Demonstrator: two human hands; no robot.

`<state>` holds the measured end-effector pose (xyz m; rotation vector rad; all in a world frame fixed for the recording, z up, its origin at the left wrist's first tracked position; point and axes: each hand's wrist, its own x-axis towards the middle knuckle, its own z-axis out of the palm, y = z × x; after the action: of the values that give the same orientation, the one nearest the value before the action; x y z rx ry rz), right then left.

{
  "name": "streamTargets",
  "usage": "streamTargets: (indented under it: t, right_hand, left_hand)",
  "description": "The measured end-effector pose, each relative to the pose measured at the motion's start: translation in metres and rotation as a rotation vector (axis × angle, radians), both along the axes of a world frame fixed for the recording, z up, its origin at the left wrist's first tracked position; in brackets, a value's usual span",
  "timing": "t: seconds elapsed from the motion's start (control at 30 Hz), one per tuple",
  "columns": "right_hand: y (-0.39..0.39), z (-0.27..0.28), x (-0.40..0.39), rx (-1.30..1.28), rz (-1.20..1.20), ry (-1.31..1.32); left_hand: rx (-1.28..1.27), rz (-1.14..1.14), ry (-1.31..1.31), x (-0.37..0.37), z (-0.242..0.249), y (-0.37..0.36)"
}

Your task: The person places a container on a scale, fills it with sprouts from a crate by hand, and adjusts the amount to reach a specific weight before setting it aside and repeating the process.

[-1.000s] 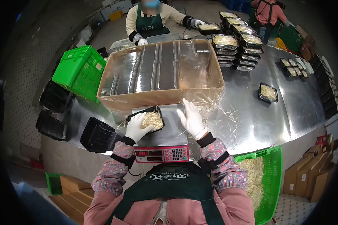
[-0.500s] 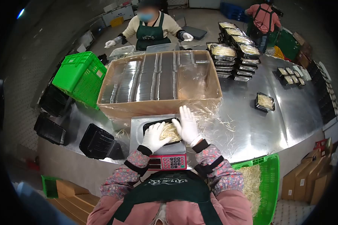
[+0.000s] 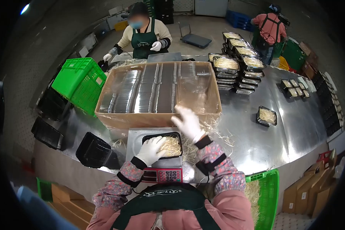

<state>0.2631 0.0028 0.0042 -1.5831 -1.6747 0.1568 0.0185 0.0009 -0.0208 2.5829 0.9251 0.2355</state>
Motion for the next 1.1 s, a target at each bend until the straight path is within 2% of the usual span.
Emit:
streamTargets:
  t: [0.07,0.13,0.2,0.27,0.33,0.4,0.47,0.53,0.6,0.67,0.73,0.8,0.83,0.87,0.9,0.93,1.0,1.1]
  right_hand:
    - [0.053,-0.001,0.036,0.249,-0.166,-0.148]
    - [0.092,-0.001,0.058,0.146,-0.384,-0.238]
    - [0.124,-0.02,0.077,0.014,-0.464,-0.411]
    - [0.133,-0.023,0.083,-0.202,-0.446,-0.559]
    - [0.154,-0.056,0.107,-0.107,-0.382,-0.581]
    - [0.153,-0.053,0.112,0.002,-0.323,-0.438]
    - [0.143,-0.041,0.115,-0.028,-0.339,-0.383]
    - [0.131,-0.03,0.125,0.075,-0.342,-0.327]
    - [0.113,-0.003,0.131,0.226,-0.326,-0.082]
    - [0.086,0.031,0.132,0.32,-0.208,0.282]
    - [0.02,0.085,0.097,0.155,-0.057,0.736]
    - [-0.018,0.09,0.056,0.018,0.11,0.9]
    - [-0.036,0.091,0.028,-0.023,0.168,0.97]
    - [-0.051,0.086,0.005,-0.095,0.251,0.961]
    - [-0.061,0.076,-0.015,-0.154,0.284,0.974]
    - [-0.073,0.071,-0.033,-0.229,0.333,1.018]
    - [-0.087,0.047,-0.051,-0.258,0.391,1.064]
    - [-0.107,0.026,-0.039,-0.35,0.373,0.952]
  left_hand:
    - [0.1,-0.029,-0.048,-0.003,-0.017,-0.002]
    - [0.132,-0.01,-0.104,-0.005,-0.012,-0.007]
    - [0.099,0.017,-0.216,-0.01,-0.004,-0.011]
    - [0.045,0.048,-0.29,-0.019,0.006,-0.011]
    - [-0.016,0.167,-0.492,-0.036,0.018,-0.016]
    - [-0.125,0.348,-0.635,-0.054,0.021,-0.021]
    - [-0.2,0.479,-0.704,-0.075,0.023,-0.025]
    - [-0.175,0.55,-0.728,-0.095,0.02,-0.024]
    - [-0.338,0.652,-0.884,-0.108,0.022,-0.025]
    - [-0.333,0.694,-0.916,-0.118,0.024,-0.02]
    - [-0.535,0.664,-1.09,-0.111,0.048,-0.019]
    - [-0.652,0.477,-1.337,-0.095,0.062,-0.019]
    - [-0.629,0.383,-1.346,-0.086,0.066,-0.02]
    - [-0.607,0.284,-1.35,-0.077,0.07,-0.02]
    - [-0.689,0.267,-1.337,-0.07,0.073,-0.018]
    - [-0.716,0.391,-1.231,-0.061,0.084,-0.023]
    - [-0.754,0.441,-1.199,-0.06,0.076,-0.024]
    - [-0.843,0.49,-0.989,-0.054,0.067,-0.038]
